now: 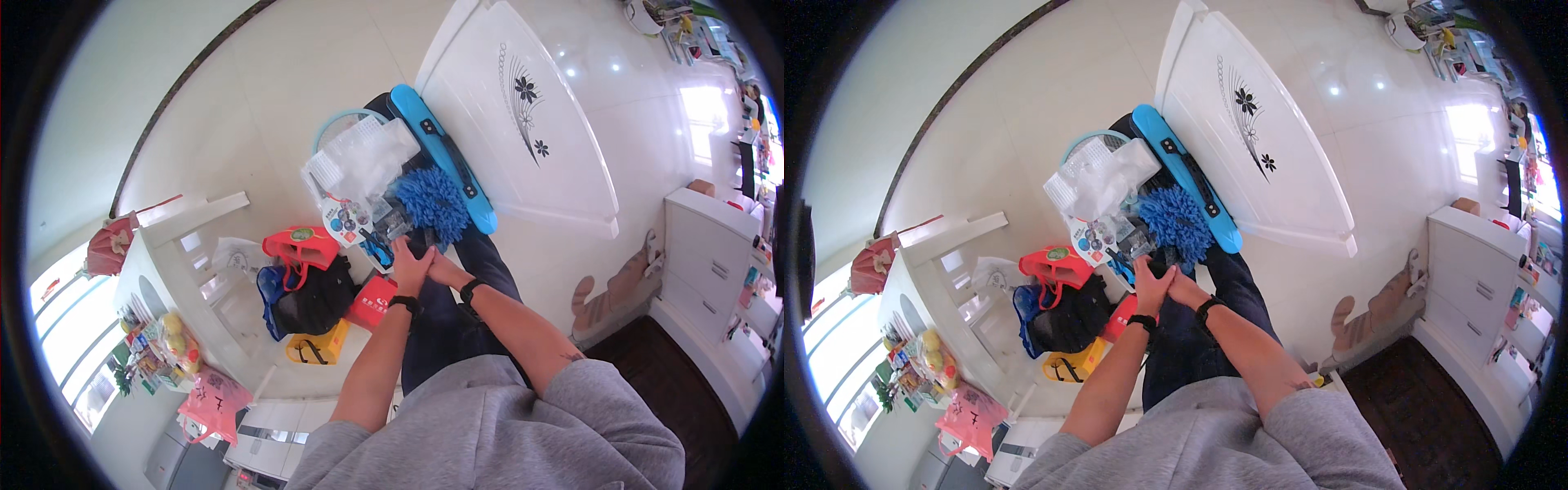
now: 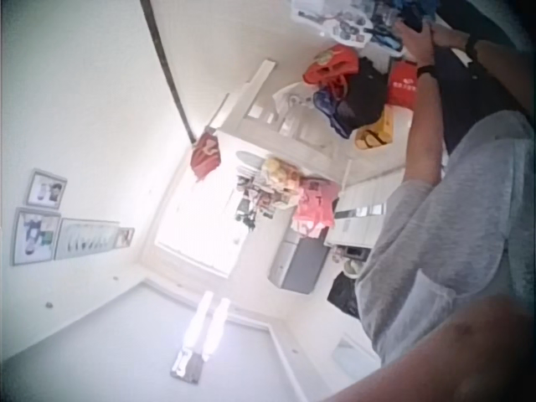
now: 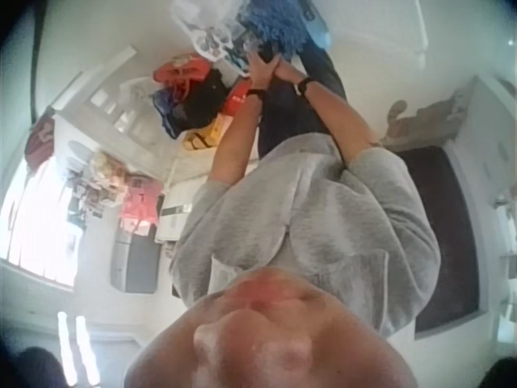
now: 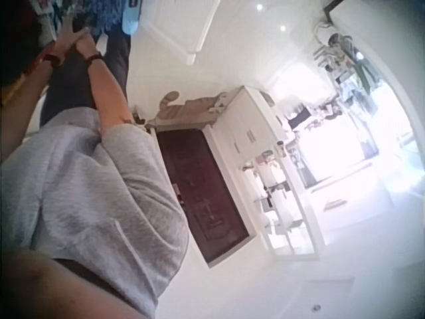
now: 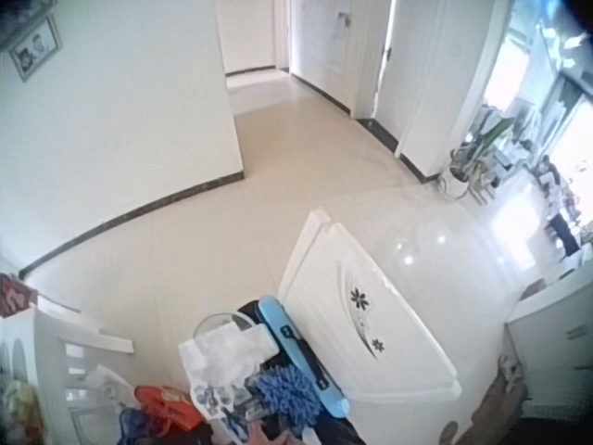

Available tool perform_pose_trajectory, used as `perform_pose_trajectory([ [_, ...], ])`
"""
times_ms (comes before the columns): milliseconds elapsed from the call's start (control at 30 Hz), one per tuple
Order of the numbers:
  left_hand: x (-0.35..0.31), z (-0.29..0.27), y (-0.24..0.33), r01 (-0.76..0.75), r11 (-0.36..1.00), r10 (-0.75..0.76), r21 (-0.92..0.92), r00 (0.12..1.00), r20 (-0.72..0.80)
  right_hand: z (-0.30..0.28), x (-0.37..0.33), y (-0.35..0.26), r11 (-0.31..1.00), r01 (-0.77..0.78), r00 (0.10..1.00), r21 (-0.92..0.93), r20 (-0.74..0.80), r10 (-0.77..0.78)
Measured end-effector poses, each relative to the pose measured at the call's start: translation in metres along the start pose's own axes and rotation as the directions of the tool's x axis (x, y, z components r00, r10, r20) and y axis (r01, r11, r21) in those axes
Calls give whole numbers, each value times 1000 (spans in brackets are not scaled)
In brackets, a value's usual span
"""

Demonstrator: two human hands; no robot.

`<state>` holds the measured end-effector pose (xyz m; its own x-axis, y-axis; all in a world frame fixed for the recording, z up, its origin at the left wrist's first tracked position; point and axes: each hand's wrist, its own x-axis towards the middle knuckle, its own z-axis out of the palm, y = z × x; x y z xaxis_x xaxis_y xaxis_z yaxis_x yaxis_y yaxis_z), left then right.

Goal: The person puts several items, including a pink object, a white box, a clear plastic case, a mosquito racket, a hand-held cleaning device, and a round manual, into a blue case one by one.

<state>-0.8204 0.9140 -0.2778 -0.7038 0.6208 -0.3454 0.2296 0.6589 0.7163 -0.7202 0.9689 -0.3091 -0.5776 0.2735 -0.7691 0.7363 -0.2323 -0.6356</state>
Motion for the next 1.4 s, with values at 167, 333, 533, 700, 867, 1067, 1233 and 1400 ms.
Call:
perform_pose_trajectory([
  [167,-2,-1,-1,22,1000,-22,3,999,36,2,-8,-1,998,-34,999,-48,-38,32],
  [333,2,8,9,-2,999,1,-34,1000,-29,7,6,22,1000,-16,987,19,-158,18],
  [533,12,4,-14,138,986,-157,-89,956,-247,-1,5,-13,997,-29,993,-69,-120,20],
  [700,25,-7,-11,140,990,-141,-15,983,-115,-16,5,-18,993,-3,982,-120,-189,-20],
  [867,41,-15,-3,109,981,-108,162,994,-14,-13,5,-9,993,-22,983,-118,-183,0],
  [1067,41,-7,15,64,992,-65,105,998,3,-12,9,30,993,-12,989,-117,-145,-6],
  [1233,22,-13,-13,64,987,-54,148,996,-68,-15,-2,17,981,-109,991,-163,-91,95],
  [1400,21,-11,-11,78,993,-72,89,995,-68,-25,0,17,984,-88,993,-154,-95,74],
])
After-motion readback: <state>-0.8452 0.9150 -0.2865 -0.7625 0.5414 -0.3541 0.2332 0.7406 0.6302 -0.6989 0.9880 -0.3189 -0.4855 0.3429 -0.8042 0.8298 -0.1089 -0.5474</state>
